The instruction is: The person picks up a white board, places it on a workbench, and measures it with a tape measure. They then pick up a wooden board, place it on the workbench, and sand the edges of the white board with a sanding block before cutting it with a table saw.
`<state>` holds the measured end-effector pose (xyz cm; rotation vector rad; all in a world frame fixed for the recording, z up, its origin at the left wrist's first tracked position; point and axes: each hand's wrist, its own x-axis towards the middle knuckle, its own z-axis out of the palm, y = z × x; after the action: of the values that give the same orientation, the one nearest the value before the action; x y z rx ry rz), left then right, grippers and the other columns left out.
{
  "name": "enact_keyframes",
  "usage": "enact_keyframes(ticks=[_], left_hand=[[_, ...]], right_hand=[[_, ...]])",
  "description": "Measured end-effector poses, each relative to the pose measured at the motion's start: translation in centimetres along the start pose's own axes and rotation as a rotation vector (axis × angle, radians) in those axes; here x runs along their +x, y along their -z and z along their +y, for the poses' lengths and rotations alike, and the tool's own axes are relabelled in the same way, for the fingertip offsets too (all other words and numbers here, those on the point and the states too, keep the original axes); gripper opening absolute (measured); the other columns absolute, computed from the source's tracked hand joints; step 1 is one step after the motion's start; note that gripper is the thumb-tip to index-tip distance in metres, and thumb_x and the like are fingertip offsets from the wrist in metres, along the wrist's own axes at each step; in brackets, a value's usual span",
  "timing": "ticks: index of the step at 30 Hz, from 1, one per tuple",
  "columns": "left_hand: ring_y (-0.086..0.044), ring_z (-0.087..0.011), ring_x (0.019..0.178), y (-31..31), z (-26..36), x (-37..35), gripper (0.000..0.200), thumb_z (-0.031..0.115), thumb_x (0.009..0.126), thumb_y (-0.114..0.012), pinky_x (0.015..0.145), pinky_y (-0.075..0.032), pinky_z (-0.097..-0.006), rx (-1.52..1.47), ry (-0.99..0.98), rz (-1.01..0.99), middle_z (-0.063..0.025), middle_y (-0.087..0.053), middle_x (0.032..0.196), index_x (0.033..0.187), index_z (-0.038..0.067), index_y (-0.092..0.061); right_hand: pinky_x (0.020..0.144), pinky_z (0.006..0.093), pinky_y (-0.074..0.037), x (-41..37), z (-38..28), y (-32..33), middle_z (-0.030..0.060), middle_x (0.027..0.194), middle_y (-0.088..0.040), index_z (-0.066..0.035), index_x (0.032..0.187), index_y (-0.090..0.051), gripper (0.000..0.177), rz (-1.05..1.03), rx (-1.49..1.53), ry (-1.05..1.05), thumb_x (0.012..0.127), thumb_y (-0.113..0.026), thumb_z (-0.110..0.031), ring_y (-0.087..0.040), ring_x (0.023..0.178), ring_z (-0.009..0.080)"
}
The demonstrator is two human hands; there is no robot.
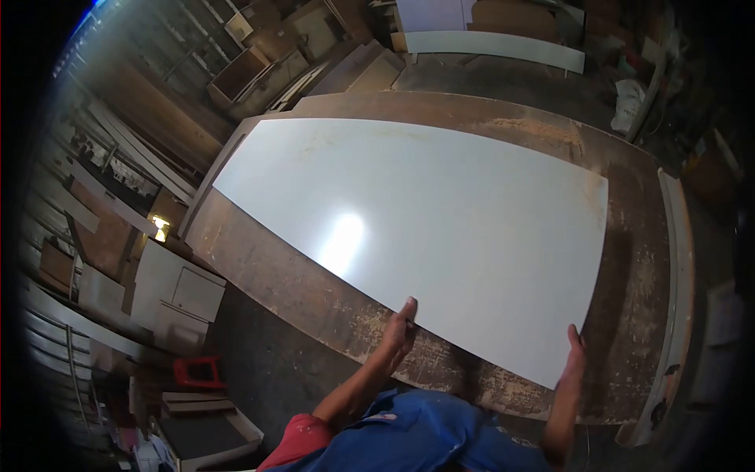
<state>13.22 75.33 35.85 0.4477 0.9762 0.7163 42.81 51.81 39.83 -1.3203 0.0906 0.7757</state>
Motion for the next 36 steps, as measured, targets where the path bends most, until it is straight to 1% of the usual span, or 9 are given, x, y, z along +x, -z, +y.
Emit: enact_keyframes(ticks=[3,10,19,21,23,26,31,33,36], left_hand=[[-0.052,-0.0223,0.113,-1.4,-1.8,-5.3,0.045,0.030,0.094,-0.054,0.099,-0.042,-0.0405,0.036,0.127,-0.002,-0.0092,-0.054,0.123,0.127,0.000,-0.044],[-0.055,-0.0208,0.106,2.6,-5.0,-13.6,0.039,0.025,0.093,-0.057,0.095,-0.044,-0.0350,0.042,0.354,-0.122,-0.0077,-0.059,0.115,0.121,0.000,-0.050],[-0.058,-0.0137,0.094,20.1,-0.1,-9.2,0.033,0.025,0.087,-0.065,0.076,-0.050,-0.0295,0.157,0.121,-0.145,-0.0027,-0.062,0.103,0.111,0.004,-0.055],[-0.058,-0.0107,0.084,24.1,-1.5,-12.4,0.028,0.027,0.090,-0.060,0.067,-0.049,-0.0316,0.015,-0.086,-0.124,0.0008,-0.060,0.095,0.111,0.010,-0.053],[-0.058,-0.0125,0.080,27.9,-5.1,-18.4,0.028,0.032,0.091,-0.056,0.066,-0.049,-0.0356,0.013,0.005,-0.067,0.0027,-0.057,0.091,0.113,0.015,-0.050],[-0.053,-0.0200,0.102,33.4,-11.1,-25.4,0.046,0.038,0.088,-0.056,0.082,-0.047,-0.0443,0.016,0.300,-0.064,-0.0006,-0.053,0.110,0.125,0.015,-0.045],[-0.053,-0.0199,0.100,45.0,-11.8,-27.4,0.036,0.028,0.082,-0.061,0.085,-0.046,-0.0377,0.001,0.095,0.357,-0.0040,-0.055,0.108,0.111,0.009,-0.054],[-0.053,-0.0196,0.100,48.0,-9.1,-27.5,0.034,0.028,0.081,-0.060,0.084,-0.046,-0.0366,0.057,0.097,0.428,-0.0047,-0.055,0.110,0.108,0.008,-0.056],[-0.051,-0.0201,0.103,52.9,-7.6,-27.2,0.040,0.032,0.083,-0.059,0.085,-0.044,-0.0362,0.216,-0.064,0.318,-0.0066,-0.053,0.114,0.113,0.005,-0.054]], right_hand=[[0.081,0.0342,-0.050,-4.1,-0.6,5.8,0.0118,0.108,-0.062,0.004,0.119,-0.052,0.049,-0.030,-0.030,0.019,0.088,-0.063,-0.033,-0.061,0.095,0.0228],[0.089,0.0385,-0.047,-16.9,3.9,13.6,0.0129,0.118,-0.057,0.003,0.128,-0.046,0.052,-0.061,0.154,0.069,0.092,-0.056,-0.034,-0.058,0.105,0.0265],[0.094,0.0381,-0.043,-29.6,20.9,3.1,0.0116,0.116,-0.057,0.000,0.123,-0.049,0.044,-0.122,0.347,0.001,0.093,-0.051,-0.032,-0.055,0.107,0.0261],[0.093,0.0383,-0.043,-30.0,26.1,1.0,0.0097,0.113,-0.059,-0.002,0.120,-0.053,0.043,0.042,0.282,-0.050,0.090,-0.056,-0.033,-0.055,0.106,0.0235],[0.088,0.0372,-0.045,-32.3,29.3,-1.3,0.0075,0.114,-0.059,-0.007,0.119,-0.054,0.051,0.081,0.103,-0.258,0.082,-0.062,-0.041,-0.055,0.104,0.0215],[0.060,0.0302,-0.047,-34.9,35.8,-2.1,0.0023,0.087,-0.064,-0.010,0.105,-0.061,0.039,-0.232,-0.140,-0.434,0.086,-0.056,-0.044,-0.060,0.071,0.0126],[0.057,0.0301,-0.050,-38.3,39.7,-4.1,0.0040,0.077,-0.061,-0.007,0.100,-0.061,0.038,-0.872,-0.437,-0.746,0.088,-0.056,-0.043,-0.062,0.067,0.0150],[0.058,0.0325,-0.050,-37.3,40.6,-4.4,0.0061,0.076,-0.062,-0.006,0.094,-0.062,0.037,-1.067,-0.825,-0.593,0.085,-0.059,-0.042,-0.062,0.066,0.0162],[0.064,0.0383,-0.050,-34.9,37.0,-2.1,0.0123,0.082,-0.067,-0.004,0.089,-0.064,0.031,-1.027,-0.945,0.279,0.080,-0.061,-0.034,-0.064,0.069,0.0249]])
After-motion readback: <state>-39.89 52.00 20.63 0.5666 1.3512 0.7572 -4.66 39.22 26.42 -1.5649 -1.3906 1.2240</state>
